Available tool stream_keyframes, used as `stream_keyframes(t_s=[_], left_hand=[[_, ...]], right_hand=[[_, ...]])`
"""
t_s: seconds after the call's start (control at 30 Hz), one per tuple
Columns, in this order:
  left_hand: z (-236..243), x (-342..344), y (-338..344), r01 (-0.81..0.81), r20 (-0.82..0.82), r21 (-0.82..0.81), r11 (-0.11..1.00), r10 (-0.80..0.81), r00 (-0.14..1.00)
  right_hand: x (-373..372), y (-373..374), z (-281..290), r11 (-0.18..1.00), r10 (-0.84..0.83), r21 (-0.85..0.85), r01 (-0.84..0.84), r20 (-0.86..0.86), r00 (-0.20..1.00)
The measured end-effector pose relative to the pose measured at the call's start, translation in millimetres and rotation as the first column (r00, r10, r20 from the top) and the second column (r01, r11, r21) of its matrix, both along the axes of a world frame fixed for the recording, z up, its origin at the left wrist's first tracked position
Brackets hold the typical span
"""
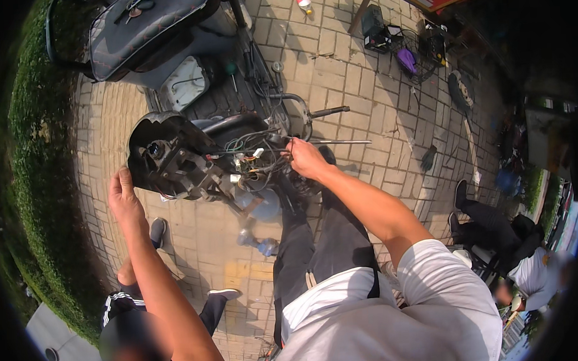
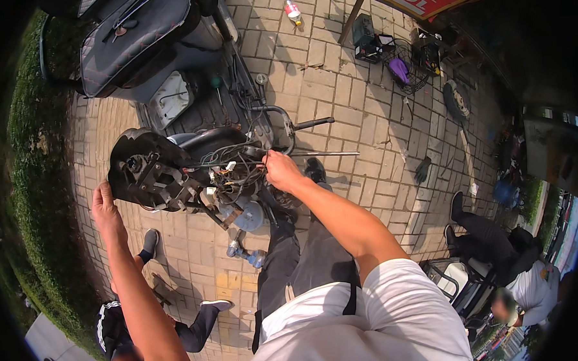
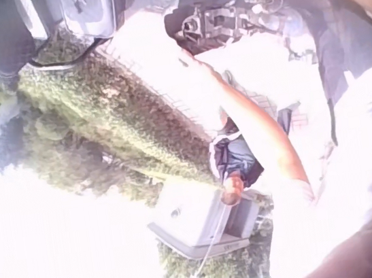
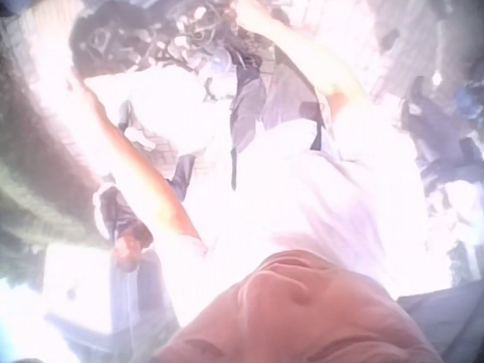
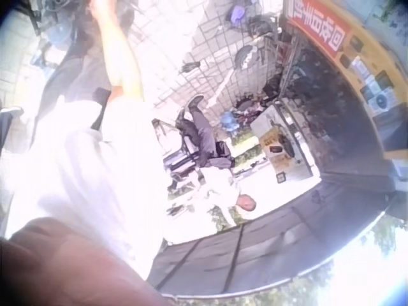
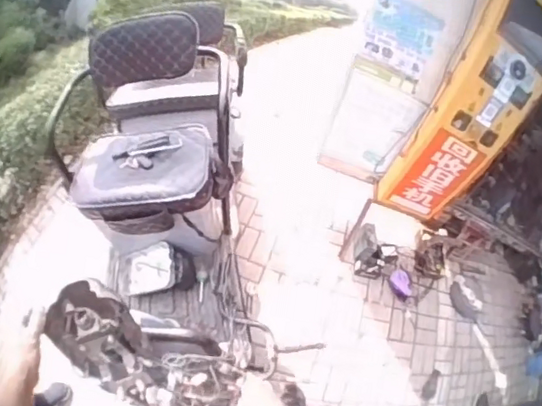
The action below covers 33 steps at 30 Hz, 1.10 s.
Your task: The person works on the front assembly of a scooter, removing the handlebars and manipulating the wiring and internal components. They use a screwdriver to loosen fasteners and adjust parts within the exposed head area.
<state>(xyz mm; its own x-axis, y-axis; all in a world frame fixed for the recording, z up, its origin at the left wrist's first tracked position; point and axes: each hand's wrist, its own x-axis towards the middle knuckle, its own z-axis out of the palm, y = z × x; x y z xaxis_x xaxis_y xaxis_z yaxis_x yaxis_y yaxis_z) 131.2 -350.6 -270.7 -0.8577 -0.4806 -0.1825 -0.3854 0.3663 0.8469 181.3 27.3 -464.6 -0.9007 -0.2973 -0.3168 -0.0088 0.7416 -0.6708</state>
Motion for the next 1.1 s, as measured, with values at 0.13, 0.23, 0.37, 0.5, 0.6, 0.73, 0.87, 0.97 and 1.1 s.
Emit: stream_keyframes(t_s=[0.13,0.23,0.37,0.5,0.6,0.73,0.87,0.97,1.1], left_hand=[[-6,3,-11,0.011,-0.020,0.099,0.995,-0.009,1.000],[-13,3,-15,0.030,-0.058,0.129,0.991,-0.023,0.998],[-11,10,-13,-0.010,-0.063,0.170,0.985,0.021,0.998],[3,14,4,-0.026,-0.056,0.121,0.992,0.033,0.998],[0,19,4,-0.012,-0.079,0.042,0.999,0.015,0.997],[-3,21,9,-0.014,-0.140,-0.056,0.998,0.006,0.990],[1,23,16,-0.024,-0.135,-0.071,0.997,0.014,0.991],[4,23,17,-0.023,-0.135,-0.057,0.998,0.015,0.991],[11,29,23,-0.014,-0.110,-0.152,0.988,-0.003,0.994]], right_hand=[[-27,13,51,0.997,0.055,0.059,-0.053,-0.031,0.998],[-51,20,81,0.988,0.102,0.124,-0.090,-0.098,0.990],[-93,18,104,0.947,0.224,0.264,-0.182,-0.138,0.965],[-121,18,97,0.924,0.264,0.320,-0.208,-0.140,0.954],[-134,11,90,0.916,0.271,0.345,-0.205,-0.157,0.949],[-142,7,78,0.924,0.262,0.322,-0.207,-0.135,0.956],[-130,6,84,0.907,0.292,0.343,-0.244,-0.095,0.952],[-119,8,101,0.895,0.301,0.379,-0.236,-0.123,0.946],[-125,-7,136,0.902,0.316,0.386,-0.193,-0.286,0.905]])
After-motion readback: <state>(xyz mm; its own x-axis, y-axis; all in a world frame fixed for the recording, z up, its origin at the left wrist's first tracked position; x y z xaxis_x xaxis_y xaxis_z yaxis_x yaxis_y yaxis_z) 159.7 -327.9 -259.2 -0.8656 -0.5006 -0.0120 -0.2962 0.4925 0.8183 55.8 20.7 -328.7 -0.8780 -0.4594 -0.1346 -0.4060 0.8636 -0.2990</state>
